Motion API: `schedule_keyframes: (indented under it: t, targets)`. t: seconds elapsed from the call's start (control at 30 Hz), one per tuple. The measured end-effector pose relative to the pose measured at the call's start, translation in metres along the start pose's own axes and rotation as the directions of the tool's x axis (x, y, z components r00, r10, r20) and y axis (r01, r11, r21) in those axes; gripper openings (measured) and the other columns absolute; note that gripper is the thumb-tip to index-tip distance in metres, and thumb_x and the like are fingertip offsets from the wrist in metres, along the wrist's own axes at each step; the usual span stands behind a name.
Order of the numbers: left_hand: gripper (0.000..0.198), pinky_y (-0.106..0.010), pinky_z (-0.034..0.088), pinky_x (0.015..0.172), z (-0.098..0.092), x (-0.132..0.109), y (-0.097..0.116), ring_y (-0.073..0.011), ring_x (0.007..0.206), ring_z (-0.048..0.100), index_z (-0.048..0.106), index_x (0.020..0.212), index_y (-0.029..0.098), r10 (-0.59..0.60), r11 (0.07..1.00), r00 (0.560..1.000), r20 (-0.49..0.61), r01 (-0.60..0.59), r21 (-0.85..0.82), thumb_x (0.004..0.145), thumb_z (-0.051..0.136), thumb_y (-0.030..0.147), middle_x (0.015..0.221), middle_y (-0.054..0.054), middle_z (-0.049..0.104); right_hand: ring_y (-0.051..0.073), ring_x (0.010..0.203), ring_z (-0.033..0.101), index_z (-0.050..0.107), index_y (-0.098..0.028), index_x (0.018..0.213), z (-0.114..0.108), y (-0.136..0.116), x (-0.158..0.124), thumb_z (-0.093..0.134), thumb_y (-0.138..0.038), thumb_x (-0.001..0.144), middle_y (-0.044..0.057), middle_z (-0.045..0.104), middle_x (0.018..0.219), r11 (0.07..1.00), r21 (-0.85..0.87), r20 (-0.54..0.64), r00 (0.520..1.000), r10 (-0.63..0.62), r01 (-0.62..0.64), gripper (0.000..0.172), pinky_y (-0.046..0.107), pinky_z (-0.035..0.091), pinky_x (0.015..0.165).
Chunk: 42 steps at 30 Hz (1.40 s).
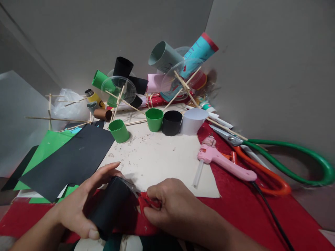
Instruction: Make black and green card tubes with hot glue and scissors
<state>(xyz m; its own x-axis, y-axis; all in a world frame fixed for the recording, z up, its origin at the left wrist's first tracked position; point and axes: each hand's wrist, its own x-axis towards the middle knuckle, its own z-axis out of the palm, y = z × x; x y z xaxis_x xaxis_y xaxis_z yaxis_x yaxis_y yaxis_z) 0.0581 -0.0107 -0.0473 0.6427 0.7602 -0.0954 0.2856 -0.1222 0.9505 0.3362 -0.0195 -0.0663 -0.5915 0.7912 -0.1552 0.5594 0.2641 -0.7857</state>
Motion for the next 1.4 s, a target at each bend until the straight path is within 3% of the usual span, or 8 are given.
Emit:
schedule_keyframes:
  t: [0.2,0.37,0.6,1.0,1.4]
  targets:
    - [0.125,-0.058,0.033,0.110,-0.003,0.002,0.000,-0.0414,0.126,0.048,0.026,0.154,0.029,0.007,0.999,1.000,0.003,-0.007,-0.039,0.049,0.088,0.059,0.143,-0.015,0.046,0.008,0.048,0.024,0.027,-0.020,0.054,0.001,0.005,0.002,0.051,-0.013,0.070,-0.008,0.025,0.049,0.999,0.039,-0.038,0.999,-0.027,0.028,0.030,0.026,0.017,0.046]
    - [0.126,-0.054,0.037,0.106,0.001,0.007,0.002,-0.0391,0.124,0.050,0.017,0.155,0.031,0.021,0.977,1.000,0.002,-0.020,-0.214,0.053,0.089,0.053,0.141,-0.014,0.045,0.009,0.049,0.028,0.030,-0.021,0.056,0.000,0.004,0.003,0.049,-0.019,0.078,-0.007,0.033,0.050,0.994,0.094,-0.125,0.991,-0.043,0.055,0.029,0.024,0.023,0.047]
    - [0.109,-0.044,0.035,0.108,0.005,0.008,-0.002,-0.0343,0.131,0.042,0.021,0.154,0.032,0.074,0.951,0.986,-0.152,-0.115,-0.286,0.065,0.081,0.055,0.138,-0.011,0.044,0.009,0.048,0.028,0.029,-0.022,0.055,0.001,0.004,0.004,0.049,-0.017,0.073,-0.007,0.032,0.049,0.992,0.123,-0.152,0.988,-0.020,0.039,0.027,0.024,0.021,0.046]
    - [0.102,-0.044,0.042,0.101,0.010,0.012,0.008,-0.0322,0.120,0.052,0.026,0.151,0.034,0.122,0.927,0.989,-0.085,-0.144,-0.347,0.067,0.080,0.054,0.135,-0.010,0.047,0.009,0.049,0.028,0.030,-0.021,0.056,0.003,0.005,0.001,0.049,-0.016,0.073,-0.007,0.033,0.050,0.991,0.121,-0.129,0.991,-0.046,0.062,0.026,0.025,0.022,0.047]
    - [0.109,-0.047,0.040,0.100,0.003,0.008,0.006,-0.0344,0.118,0.053,0.019,0.153,0.033,0.089,0.956,0.996,-0.011,-0.089,-0.279,0.066,0.078,0.062,0.134,-0.012,0.047,0.009,0.049,0.027,0.029,-0.021,0.054,0.004,0.005,0.000,0.053,-0.021,0.075,-0.008,0.030,0.050,0.997,0.072,-0.094,0.995,-0.016,0.023,0.031,0.026,0.020,0.046]
